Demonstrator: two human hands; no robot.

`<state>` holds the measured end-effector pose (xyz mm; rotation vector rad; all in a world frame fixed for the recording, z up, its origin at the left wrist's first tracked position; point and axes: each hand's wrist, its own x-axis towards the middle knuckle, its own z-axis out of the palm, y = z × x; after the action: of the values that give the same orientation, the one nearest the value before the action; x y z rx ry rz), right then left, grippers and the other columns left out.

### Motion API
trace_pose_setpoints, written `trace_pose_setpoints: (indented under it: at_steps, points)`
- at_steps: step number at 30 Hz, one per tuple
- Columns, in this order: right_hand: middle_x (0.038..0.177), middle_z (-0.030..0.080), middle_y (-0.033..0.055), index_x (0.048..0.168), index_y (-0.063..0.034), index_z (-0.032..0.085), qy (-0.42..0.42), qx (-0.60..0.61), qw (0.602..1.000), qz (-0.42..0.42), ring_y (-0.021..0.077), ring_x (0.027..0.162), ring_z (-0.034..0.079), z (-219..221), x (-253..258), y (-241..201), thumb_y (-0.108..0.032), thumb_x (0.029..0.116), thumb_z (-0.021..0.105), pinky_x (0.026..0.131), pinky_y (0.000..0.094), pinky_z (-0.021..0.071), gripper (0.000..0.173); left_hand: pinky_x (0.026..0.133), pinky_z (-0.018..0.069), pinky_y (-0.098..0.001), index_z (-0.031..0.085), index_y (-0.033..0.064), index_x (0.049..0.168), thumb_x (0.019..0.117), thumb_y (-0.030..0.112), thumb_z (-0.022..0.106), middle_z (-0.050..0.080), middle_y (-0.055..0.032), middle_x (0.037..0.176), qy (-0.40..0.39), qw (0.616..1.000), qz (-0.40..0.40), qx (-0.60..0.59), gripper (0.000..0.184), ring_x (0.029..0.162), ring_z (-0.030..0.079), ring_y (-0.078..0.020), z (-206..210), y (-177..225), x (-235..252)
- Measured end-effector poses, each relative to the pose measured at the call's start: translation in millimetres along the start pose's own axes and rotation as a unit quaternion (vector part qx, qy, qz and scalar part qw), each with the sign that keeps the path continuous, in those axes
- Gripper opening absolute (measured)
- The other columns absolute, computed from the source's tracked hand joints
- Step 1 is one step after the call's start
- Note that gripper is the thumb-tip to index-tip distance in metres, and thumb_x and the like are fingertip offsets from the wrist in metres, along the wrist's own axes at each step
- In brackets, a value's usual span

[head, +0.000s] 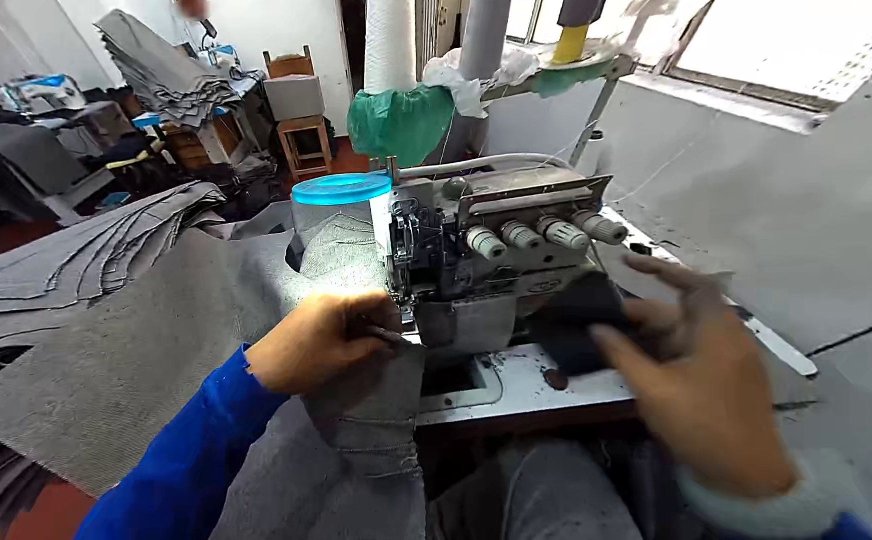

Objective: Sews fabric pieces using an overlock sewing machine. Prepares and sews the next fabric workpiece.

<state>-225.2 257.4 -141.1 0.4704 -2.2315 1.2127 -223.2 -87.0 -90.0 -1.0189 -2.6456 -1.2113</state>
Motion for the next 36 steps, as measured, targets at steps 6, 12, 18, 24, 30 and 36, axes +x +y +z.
trace_pose_setpoints:
  at_steps: [6, 12, 18, 24, 30, 36]
  points:
    - [0.097, 0.076, 0.0068, 0.115, 0.0048, 0.07, 0.021, 0.215, 0.976, 0.027, 0.0085, 0.087, 0.074, 114, -47, -63, -0.006, 0.0954, 0.063, 0.079, 0.0264, 0.0628, 0.023, 0.062, 0.0501, -0.0103, 0.077, 0.0086, 0.087, 0.0918, 0.017, 0.072, 0.065, 0.0069, 0.079, 0.094, 0.992, 0.073, 0.05, 0.01, 0.069, 0.06, 0.0041, 10, 22, -10]
    - [0.099, 0.076, 0.0082, 0.113, 0.0055, 0.067, -0.02, 0.419, 0.904, 0.076, 0.0121, 0.093, 0.074, 138, -45, -97, 0.001, 0.0964, 0.059, 0.086, 0.0294, 0.0628, 0.019, 0.072, 0.058, -0.0157, 0.074, 0.0065, 0.09, 0.0924, 0.013, 0.072, 0.075, 0.0029, 0.09, 0.155, 0.981, 0.06, 0.099, 0.007, 0.08, 0.069, 0.0003, 12, 26, -24]
    - [0.086, 0.073, 0.0019, 0.102, -0.0048, 0.052, 0.005, 0.5, 0.855, 0.14, 0.007, 0.079, 0.072, 140, -50, -100, 0.009, 0.0929, 0.058, 0.075, 0.0235, 0.061, 0.017, 0.059, 0.0526, -0.0134, 0.069, 0.0041, 0.093, 0.0878, 0.005, 0.076, 0.069, 0.0035, 0.076, 0.185, 0.98, 0.045, 0.056, 0.009, 0.064, 0.062, 0.0015, 18, 22, -23]
    - [0.08, 0.071, -0.0048, 0.091, -0.0039, 0.072, -0.163, 0.414, 0.889, 0.111, -0.0021, 0.077, 0.068, 156, -84, -77, -0.027, 0.0972, 0.065, 0.071, 0.0231, 0.0587, 0.025, 0.076, 0.0577, -0.0292, 0.072, 0.0065, 0.107, 0.0918, 0.011, 0.072, 0.073, 0.0002, 0.085, 0.207, 0.951, 0.067, 0.221, 0.016, 0.078, 0.069, -0.0093, 35, -15, -7]
    - [0.076, 0.072, -0.0019, 0.084, -0.0034, 0.073, -0.216, 0.375, 0.894, 0.112, -0.0024, 0.075, 0.068, 156, -103, -60, -0.017, 0.0947, 0.069, 0.069, 0.0212, 0.0574, 0.018, 0.088, 0.0492, -0.0408, 0.076, 0.0121, 0.089, 0.0991, 0.026, 0.065, 0.071, -0.0022, 0.076, 0.275, 0.842, 0.069, 0.459, 0.021, 0.083, 0.068, -0.021, 71, -6, -27]
    - [0.081, 0.073, -0.0025, 0.091, -0.003, 0.074, -0.191, 0.354, 0.912, 0.083, -0.0028, 0.079, 0.068, 137, -81, -49, -0.011, 0.0974, 0.062, 0.075, 0.02, 0.0583, 0.015, 0.097, 0.0576, -0.0442, 0.077, 0.0079, 0.113, 0.1018, 0.025, 0.056, 0.077, -0.0086, 0.114, 0.203, 0.857, -0.064, 0.469, 0.03, 0.111, 0.073, -0.0251, 98, 21, -20]
